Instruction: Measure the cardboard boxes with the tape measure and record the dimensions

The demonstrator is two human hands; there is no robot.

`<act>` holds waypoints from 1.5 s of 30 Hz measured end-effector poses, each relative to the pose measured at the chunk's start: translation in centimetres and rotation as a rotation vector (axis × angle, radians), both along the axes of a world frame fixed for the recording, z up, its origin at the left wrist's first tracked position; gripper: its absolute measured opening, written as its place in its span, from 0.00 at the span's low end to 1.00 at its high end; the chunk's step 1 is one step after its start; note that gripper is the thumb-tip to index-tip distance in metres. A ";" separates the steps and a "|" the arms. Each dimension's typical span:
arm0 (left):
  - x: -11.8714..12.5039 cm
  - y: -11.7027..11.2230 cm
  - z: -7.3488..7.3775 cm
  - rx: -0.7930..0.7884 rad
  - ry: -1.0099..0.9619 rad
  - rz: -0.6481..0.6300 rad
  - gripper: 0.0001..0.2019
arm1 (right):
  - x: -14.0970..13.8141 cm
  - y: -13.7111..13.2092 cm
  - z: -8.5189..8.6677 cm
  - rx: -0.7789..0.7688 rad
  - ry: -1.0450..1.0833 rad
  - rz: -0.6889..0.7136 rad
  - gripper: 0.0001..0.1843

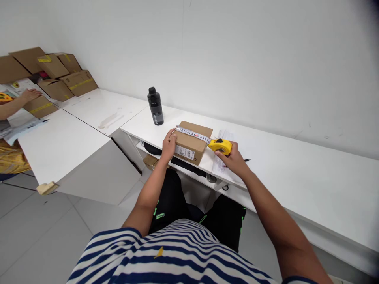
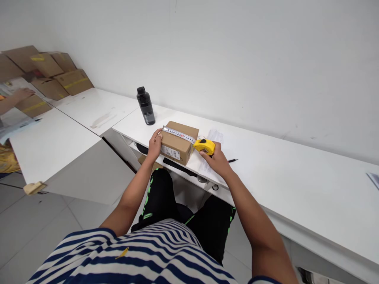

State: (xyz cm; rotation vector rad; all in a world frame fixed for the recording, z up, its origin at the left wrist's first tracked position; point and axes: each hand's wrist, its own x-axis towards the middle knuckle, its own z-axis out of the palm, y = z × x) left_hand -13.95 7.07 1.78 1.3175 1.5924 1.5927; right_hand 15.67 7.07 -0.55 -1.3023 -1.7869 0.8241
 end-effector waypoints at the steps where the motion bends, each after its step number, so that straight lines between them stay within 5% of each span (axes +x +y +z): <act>1: 0.0 0.0 0.0 0.001 -0.001 -0.002 0.21 | 0.0 0.0 -1.1 -0.019 0.047 -0.005 0.40; 8: 0.1 0.2 0.1 0.014 -0.015 0.021 0.21 | -0.4 -0.7 -6.2 -0.106 0.145 -0.080 0.40; 21: -0.1 0.4 -0.1 0.027 0.018 0.027 0.19 | -0.2 -0.5 -5.6 -0.131 0.088 -0.074 0.36; 27: -0.1 0.4 -0.2 0.027 0.007 0.024 0.20 | 0.9 -0.9 -2.6 -0.100 -0.017 -0.078 0.35; 34: -0.1 0.4 -0.3 0.035 0.005 0.017 0.21 | -0.3 -0.2 4.1 0.142 -0.218 -0.056 0.35; 39: 0.0 0.5 -0.4 0.042 -0.011 -0.007 0.21 | -4.3 1.5 8.1 0.198 -0.407 0.017 0.33; 45: -0.2 0.4 -0.6 0.013 -0.001 -0.028 0.21 | -10.3 3.2 9.4 0.231 -0.538 0.100 0.30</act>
